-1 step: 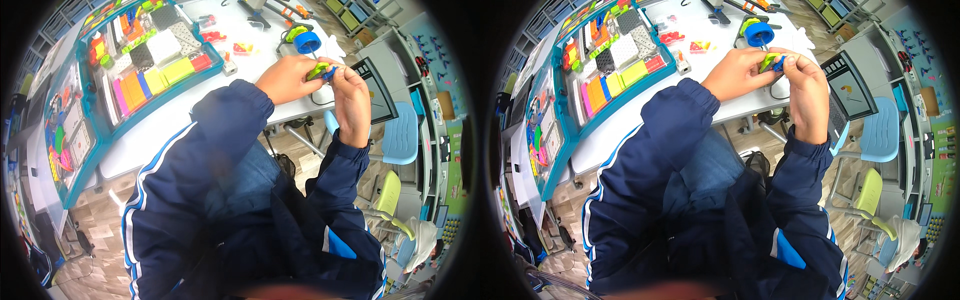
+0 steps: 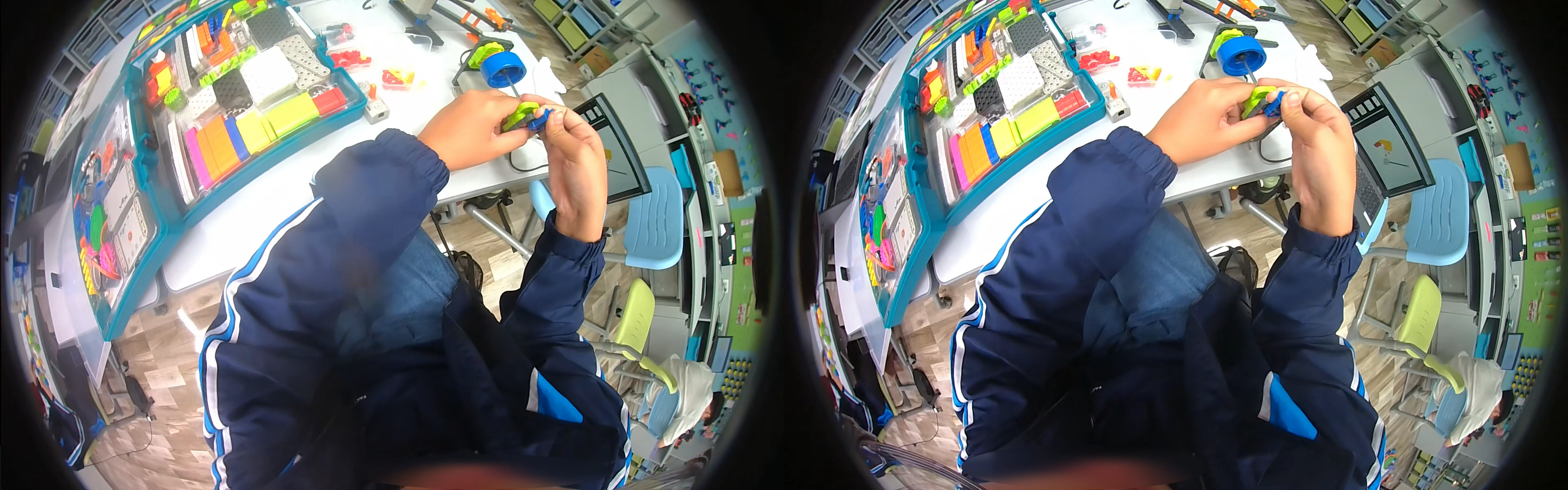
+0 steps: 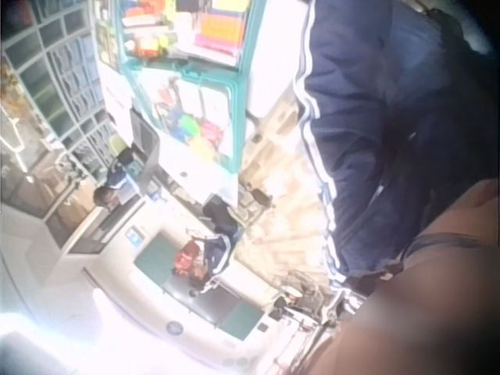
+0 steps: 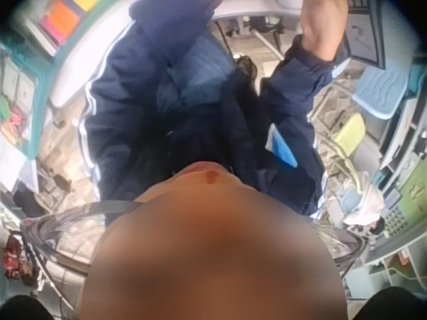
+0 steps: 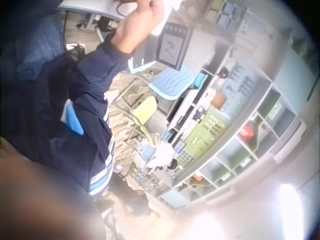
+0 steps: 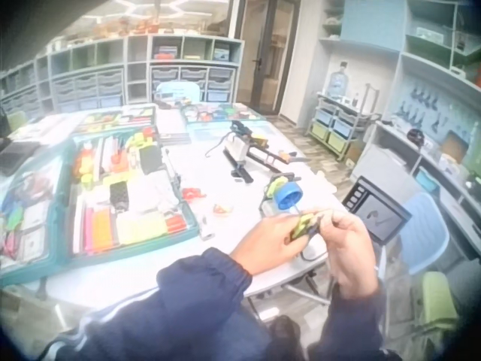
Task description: The person organizes colorful plastic components in a clear storage case, then picks up a small blue piece and a perforated board. They place the board into the case and continue arranging items, including a small motor-like device, within the kit.
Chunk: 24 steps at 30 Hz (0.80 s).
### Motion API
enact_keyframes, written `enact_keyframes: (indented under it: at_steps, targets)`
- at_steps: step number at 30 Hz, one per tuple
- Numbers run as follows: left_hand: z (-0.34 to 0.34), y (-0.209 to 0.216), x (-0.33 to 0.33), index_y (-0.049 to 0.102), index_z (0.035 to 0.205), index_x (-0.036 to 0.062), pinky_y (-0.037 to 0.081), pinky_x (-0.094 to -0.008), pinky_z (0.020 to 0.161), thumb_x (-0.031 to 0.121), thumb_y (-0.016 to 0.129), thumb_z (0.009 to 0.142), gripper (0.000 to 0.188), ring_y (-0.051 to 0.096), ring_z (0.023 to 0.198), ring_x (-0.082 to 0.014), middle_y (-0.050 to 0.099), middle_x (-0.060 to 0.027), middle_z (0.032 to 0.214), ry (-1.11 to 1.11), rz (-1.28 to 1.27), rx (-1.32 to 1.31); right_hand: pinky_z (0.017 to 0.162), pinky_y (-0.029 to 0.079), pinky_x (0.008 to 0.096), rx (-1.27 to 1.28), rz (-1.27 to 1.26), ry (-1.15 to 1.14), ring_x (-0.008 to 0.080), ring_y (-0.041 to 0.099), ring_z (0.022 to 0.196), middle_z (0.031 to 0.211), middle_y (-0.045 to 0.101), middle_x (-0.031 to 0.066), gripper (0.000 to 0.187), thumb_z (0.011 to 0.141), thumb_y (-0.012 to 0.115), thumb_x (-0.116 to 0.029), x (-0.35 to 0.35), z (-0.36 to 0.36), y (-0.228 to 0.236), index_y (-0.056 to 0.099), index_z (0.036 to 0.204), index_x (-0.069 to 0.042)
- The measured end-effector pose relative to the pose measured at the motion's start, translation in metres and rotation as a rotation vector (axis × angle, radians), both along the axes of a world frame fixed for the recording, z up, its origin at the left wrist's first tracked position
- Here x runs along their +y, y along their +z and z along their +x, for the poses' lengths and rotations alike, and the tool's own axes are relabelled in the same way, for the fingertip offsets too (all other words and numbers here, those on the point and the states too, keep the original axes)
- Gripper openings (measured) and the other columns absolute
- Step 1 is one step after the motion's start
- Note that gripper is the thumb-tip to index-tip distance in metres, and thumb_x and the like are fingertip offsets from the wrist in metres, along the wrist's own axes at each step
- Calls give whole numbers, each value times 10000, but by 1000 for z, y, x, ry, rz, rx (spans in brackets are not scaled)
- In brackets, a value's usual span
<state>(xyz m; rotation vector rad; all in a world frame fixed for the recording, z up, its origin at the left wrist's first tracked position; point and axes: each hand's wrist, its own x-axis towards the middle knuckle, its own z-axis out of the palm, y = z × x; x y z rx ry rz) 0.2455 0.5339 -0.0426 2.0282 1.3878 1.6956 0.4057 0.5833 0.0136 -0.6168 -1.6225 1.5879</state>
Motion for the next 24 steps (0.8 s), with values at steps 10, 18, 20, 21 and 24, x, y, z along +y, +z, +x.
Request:
enact_keyframes:
  at_steps: [10, 18, 20, 21, 24]
  targets:
    - [1, 0, 0, 669, 962, 5, 457, -347, 558, 246, 733, 838, 278, 570, 598, -236, 579, -121, 697, -9, 16, 11, 1064, 377, 346, -70, 18, -13, 195, 564, 1118, 1244, 627, 200, 226, 1011, 503, -108, -3, 3, 5, 631, 1026, 78]
    - [2, 1, 1, 640, 856, -6, 454, -340, 554, 228, 749, 824, 261, 567, 584, -232, 571, -114, 674, -37, 28, -16, 1095, 352, 386, -46, 30, 130, 233, 558, 1156, 1276, 601, 224, 199, 1004, 518, -113, 5, 12, 4, 631, 983, 50]
    - [2, 1, 0, 633, 841, -6, 454, -340, 552, 224, 753, 820, 261, 569, 582, -230, 568, -112, 665, -40, 7, -11, 1097, 350, 392, -56, 37, 146, 236, 558, 1158, 1281, 599, 221, 197, 1005, 518, -117, 7, 14, 4, 633, 981, 42]
    - [1, 1, 0, 636, 843, -6, 453, -340, 551, 223, 753, 820, 258, 568, 580, -228, 567, -112, 663, -38, 18, -5, 1098, 349, 395, -59, 39, 152, 237, 558, 1157, 1282, 599, 219, 196, 1005, 518, -118, 8, 14, 4, 634, 981, 39]
    - [1, 1, 0, 644, 852, -5, 451, -341, 547, 222, 752, 821, 253, 566, 575, -223, 567, -112, 661, -34, 42, -1, 1099, 347, 400, -53, 52, 176, 238, 562, 1154, 1284, 600, 215, 195, 1004, 524, -124, 11, 15, 4, 637, 982, 33]
